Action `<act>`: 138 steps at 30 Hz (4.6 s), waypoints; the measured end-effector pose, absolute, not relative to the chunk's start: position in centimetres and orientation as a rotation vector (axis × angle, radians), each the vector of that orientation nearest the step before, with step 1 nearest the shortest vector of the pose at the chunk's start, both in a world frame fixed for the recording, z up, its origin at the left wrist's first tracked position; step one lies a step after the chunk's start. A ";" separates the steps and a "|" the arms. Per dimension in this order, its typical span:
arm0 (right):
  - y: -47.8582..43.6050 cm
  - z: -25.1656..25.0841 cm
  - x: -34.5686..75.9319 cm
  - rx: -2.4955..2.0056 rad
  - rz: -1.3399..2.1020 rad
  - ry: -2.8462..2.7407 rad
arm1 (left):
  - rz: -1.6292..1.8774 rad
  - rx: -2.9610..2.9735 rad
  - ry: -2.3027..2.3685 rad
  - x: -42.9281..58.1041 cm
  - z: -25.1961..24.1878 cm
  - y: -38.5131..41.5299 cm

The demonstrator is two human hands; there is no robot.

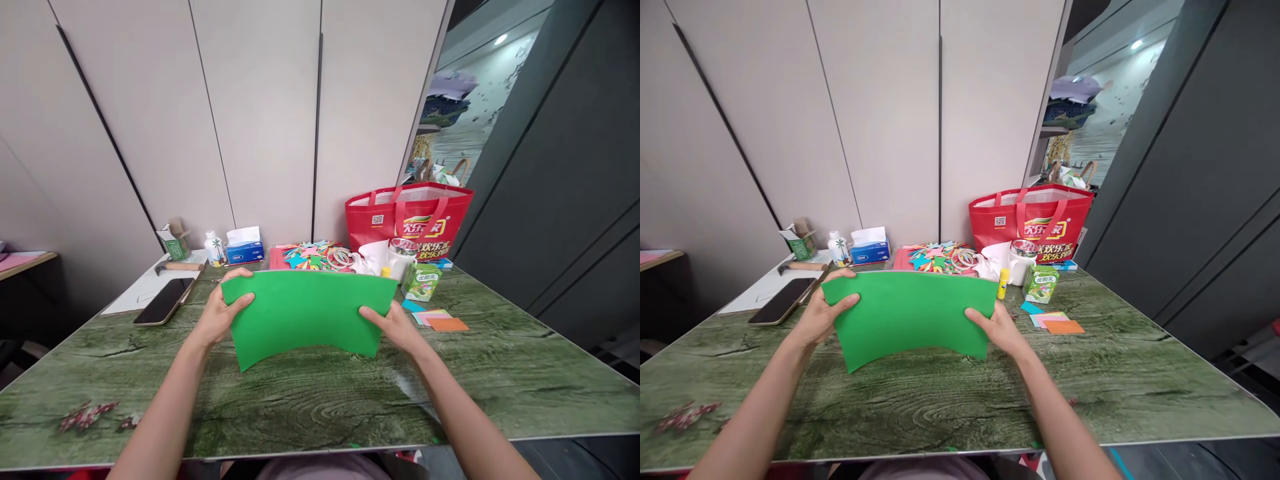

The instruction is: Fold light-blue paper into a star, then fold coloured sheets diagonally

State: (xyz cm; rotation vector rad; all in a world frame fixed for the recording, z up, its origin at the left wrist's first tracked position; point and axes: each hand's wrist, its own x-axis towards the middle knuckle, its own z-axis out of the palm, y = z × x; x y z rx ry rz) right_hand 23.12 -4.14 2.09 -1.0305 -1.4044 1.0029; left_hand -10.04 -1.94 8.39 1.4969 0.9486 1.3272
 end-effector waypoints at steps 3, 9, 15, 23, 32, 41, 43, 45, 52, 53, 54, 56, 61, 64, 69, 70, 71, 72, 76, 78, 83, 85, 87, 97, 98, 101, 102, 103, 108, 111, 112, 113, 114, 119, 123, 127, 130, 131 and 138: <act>-4.3 -0.6 23.0 -1.085 1.066 -1.505 | 1.330 1.455 0.969 -10.3 8.7 -1.7; -4.2 -1.0 22.9 -1.058 1.333 -1.468 | 1.186 1.229 0.965 -11.5 8.2 -0.3; -5.6 -1.0 22.2 -1.086 1.718 -1.233 | 0.902 0.978 1.067 -12.0 3.2 1.0; -4.0 -1.8 23.3 -1.453 1.233 -1.703 | 0.925 1.044 1.062 -12.6 0.9 0.5; 2.1 -2.2 24.0 -1.939 -0.121 -2.261 | 0.867 1.020 1.108 -13.3 0.7 1.3; 4.1 -0.9 21.6 -2.262 -0.275 -2.141 | 0.836 1.006 1.111 -12.7 0.8 2.4; 5.4 -0.5 22.0 -2.299 -0.299 -2.081 | 0.828 1.013 1.095 -12.3 0.7 2.8; 6.1 -0.1 22.0 -2.319 -0.328 -2.038 | 0.821 1.017 1.087 -11.7 0.5 3.4; 5.0 -1.8 20.4 -1.392 -0.087 -2.505 | 0.786 1.070 1.007 -9.0 -0.2 5.2; 5.0 -2.4 20.4 -1.358 -0.066 -2.523 | 0.777 1.076 1.005 -8.8 -0.2 5.3; 5.0 -3.0 20.4 -1.361 -0.059 -2.523 | 0.769 1.083 1.007 -8.6 -0.2 5.4; 5.1 -4.0 20.6 -1.379 -0.056 -2.491 | 0.758 1.105 1.023 -8.5 0.0 5.4; 5.3 -4.5 21.0 -1.357 -0.048 -2.365 | 0.752 1.325 1.137 -8.3 0.7 5.4; 5.2 -4.3 20.9 -1.369 -0.043 -2.337 | 0.753 1.605 1.269 -8.7 0.5 5.5; 5.1 -4.1 20.7 -1.376 -0.056 -2.341 | 0.758 2.326 1.501 -9.8 0.2 4.8; 5.1 -4.0 20.7 -1.380 -0.053 -2.341 | 0.704 2.512 1.508 -9.8 0.3 4.4; 5.1 -4.1 20.7 -1.383 -0.049 -2.340 | 0.662 2.669 1.501 -9.8 0.4 3.9; 5.1 -4.1 20.7 -1.385 -0.045 -2.339 | 0.606 2.800 1.419 -9.6 0.6 3.5; 5.2 -4.2 20.7 -1.386 -0.034 -2.333 | 0.328 2.970 1.028 -8.9 0.4 2.0; 5.1 -4.1 20.7 -1.396 -0.026 -2.335 | 0.250 2.926 1.003 -8.7 -0.1 1.7; 4.8 -3.7 20.6 -1.433 -0.012 -2.355 | 0.187 2.825 1.030 -8.8 -0.8 1.6; 4.8 -3.7 20.6 -1.442 -0.020 -2.360 | 0.200 2.815 1.045 -8.7 -0.7 1.7; 4.9 -3.6 20.5 -1.456 -0.037 -2.368 | 0.209 2.823 1.062 -8.6 -0.3 1.6; -3.1 1.4 21.5 -1.367 0.091 -2.558 | -0.058 2.819 0.872 -7.8 4.1 -4.8; -4.8 1.6 21.8 -1.340 0.142 -2.596 | -0.101 2.813 0.890 -7.8 3.9 -5.7; -8.6 0.8 22.6 -1.297 0.184 -2.684 | -0.221 2.785 1.039 -7.9 2.5 -7.9; -9.4 0.0 22.9 -1.310 0.142 -2.692 | -0.232 2.788 1.091 -8.0 1.9 -8.4; -9.9 -0.9 23.2 -1.324 0.087 -2.697 | -0.234 2.800 1.140 -8.0 1.3 -8.7; -10.5 -4.3 24.3 -1.340 -0.164 -2.748 | -0.368 2.770 1.181 -8.5 -0.3 -9.1; -10.6 -4.6 24.5 -1.304 -0.276 -2.771 | -0.357 2.754 1.171 -8.8 -0.4 -8.8; -10.6 -4.5 24.6 -1.298 -0.301 -2.774 | -0.358 2.751 1.175 -8.9 -0.3 -8.6; -10.5 -4.4 24.5 -1.295 -0.320 -2.778 | -0.368 2.747 1.177 -8.9 -0.2 -8.4; -10.4 -4.3 24.5 -1.296 -0.333 -2.781 | -0.380 2.745 1.175 -8.8 0.0 -8.2; -9.3 -4.4 24.4 -1.350 -0.352 -2.775 | -0.439 2.723 1.153 -8.1 1.4 -7.3; -8.8 -5.0 24.3 -1.366 -0.328 -2.747 | -0.328 2.688 1.101 -8.9 2.5 -6.5; -8.6 -5.5 24.2 -1.369 -0.269 -2.718 | 0.074 2.569 1.067 -11.3 3.4 -2.5; -8.4 -5.7 24.2 -1.366 -0.232 -2.711 | 0.441 2.630 1.359 -13.1 3.0 2.8; -8.4 -5.7 24.1 -1.379 -0.230 -2.703 | 0.498 2.658 1.439 -13.6 2.6 4.6; -7.9 -5.3 23.6 -1.483 -0.094 -2.687 | 0.422 2.718 1.650 -16.9 -0.1 11.8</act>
